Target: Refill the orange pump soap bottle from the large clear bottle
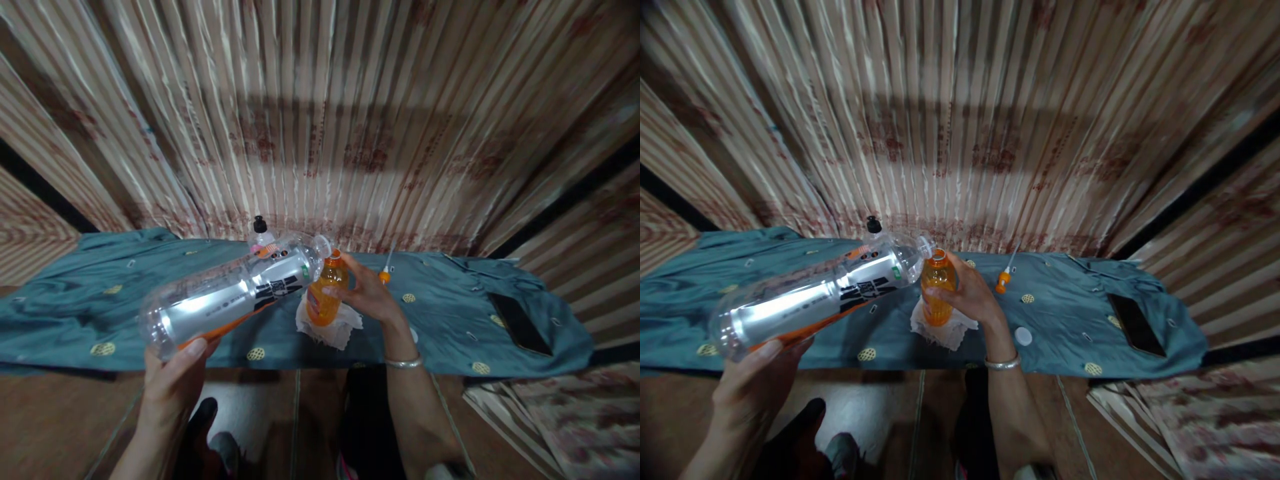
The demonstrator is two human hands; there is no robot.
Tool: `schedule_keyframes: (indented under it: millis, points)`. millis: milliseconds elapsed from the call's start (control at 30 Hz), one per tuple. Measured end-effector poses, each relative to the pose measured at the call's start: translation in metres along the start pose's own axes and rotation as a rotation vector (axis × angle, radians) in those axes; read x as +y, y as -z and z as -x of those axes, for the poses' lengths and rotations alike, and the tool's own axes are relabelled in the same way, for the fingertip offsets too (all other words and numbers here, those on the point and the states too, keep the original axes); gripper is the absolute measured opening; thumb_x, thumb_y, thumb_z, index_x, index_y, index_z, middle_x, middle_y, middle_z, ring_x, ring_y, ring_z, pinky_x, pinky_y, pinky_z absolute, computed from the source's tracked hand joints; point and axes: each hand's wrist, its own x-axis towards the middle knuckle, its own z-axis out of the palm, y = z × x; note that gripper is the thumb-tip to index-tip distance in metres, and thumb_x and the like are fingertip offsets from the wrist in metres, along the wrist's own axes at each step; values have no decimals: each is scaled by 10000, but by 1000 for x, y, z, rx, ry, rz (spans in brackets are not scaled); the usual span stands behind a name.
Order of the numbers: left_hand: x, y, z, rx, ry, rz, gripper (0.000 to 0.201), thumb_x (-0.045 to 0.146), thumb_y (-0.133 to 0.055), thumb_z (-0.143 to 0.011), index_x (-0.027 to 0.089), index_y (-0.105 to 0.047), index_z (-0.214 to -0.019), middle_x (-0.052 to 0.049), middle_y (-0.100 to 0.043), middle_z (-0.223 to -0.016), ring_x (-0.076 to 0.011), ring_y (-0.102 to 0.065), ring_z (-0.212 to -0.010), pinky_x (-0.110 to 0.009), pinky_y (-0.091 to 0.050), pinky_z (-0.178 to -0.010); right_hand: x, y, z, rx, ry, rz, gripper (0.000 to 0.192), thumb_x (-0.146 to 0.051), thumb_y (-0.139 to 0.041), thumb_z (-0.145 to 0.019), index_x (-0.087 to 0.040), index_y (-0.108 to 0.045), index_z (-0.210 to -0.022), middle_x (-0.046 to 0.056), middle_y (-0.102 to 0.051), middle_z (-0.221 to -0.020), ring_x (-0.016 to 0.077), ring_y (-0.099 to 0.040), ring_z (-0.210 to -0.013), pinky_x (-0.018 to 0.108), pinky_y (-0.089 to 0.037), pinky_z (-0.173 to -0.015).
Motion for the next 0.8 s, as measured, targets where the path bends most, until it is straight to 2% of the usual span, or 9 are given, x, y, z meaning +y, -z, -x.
schedule_keyframes:
  millis: [233, 300, 400, 533, 667, 800]
  points:
    - [2, -4, 4, -31, 13, -14, 659, 362, -957, -513, 288, -808, -1150, -9, -833, -1038, -207, -789, -885, -258, -659, -786, -2, 0, 0, 10, -29, 8, 747, -498, -848, -809, -285, -592, -1478, 77, -703, -1447, 332, -647, -1356, 504, -502, -1161]
    - [3, -6, 6, -41, 1, -18, 643, 366, -952, -528, 285, -806, -1149, -13, -833, -1030, -220, -787, -904, -300, -665, -840, -3, 0, 0, 7, -29, 12, 747, -491, -845, -812, -285, -588, -1482, 79, -697, -1457, 332, -643, -1363, 512, -497, -1166]
    - [5, -12, 10, -15, 1, -18, 597, 359, -949, -551, 298, -809, -1128, -10, -833, -970, -220, -782, -917, -299, -662, -843, -4, 1, 0, 4, -20, 11, 716, -478, -827, -829, -284, -592, -1477, 79, -698, -1453, 330, -642, -1364, 518, -494, -1168]
    - [11, -20, 14, -11, 37, 8, 623, 336, -940, -573, 293, -794, -1178, -14, -827, -1111, -256, -754, -1102, -310, -646, -910, -7, 1, 0, 2, 6, 5, 699, -497, -831, -820, -282, -616, -1450, 84, -715, -1425, 340, -652, -1345, 520, -500, -1156]
    - [12, -22, 15, -22, 47, 25, 651, 331, -935, -581, 276, -772, -1209, -16, -819, -1153, -266, -738, -1131, -337, -641, -949, -7, 1, -1, -7, -4, 1, 703, -511, -822, -826, -260, -611, -1448, 103, -718, -1416, 346, -657, -1334, 525, -501, -1149]
    - [12, -21, 14, -10, 70, 38, 632, 330, -946, -555, 281, -784, -1164, -20, -820, -1138, -264, -747, -1103, -317, -642, -910, -2, 1, 1, -6, -11, -2, 731, -512, -824, -832, -273, -584, -1479, 105, -693, -1455, 340, -639, -1360, 536, -477, -1176]
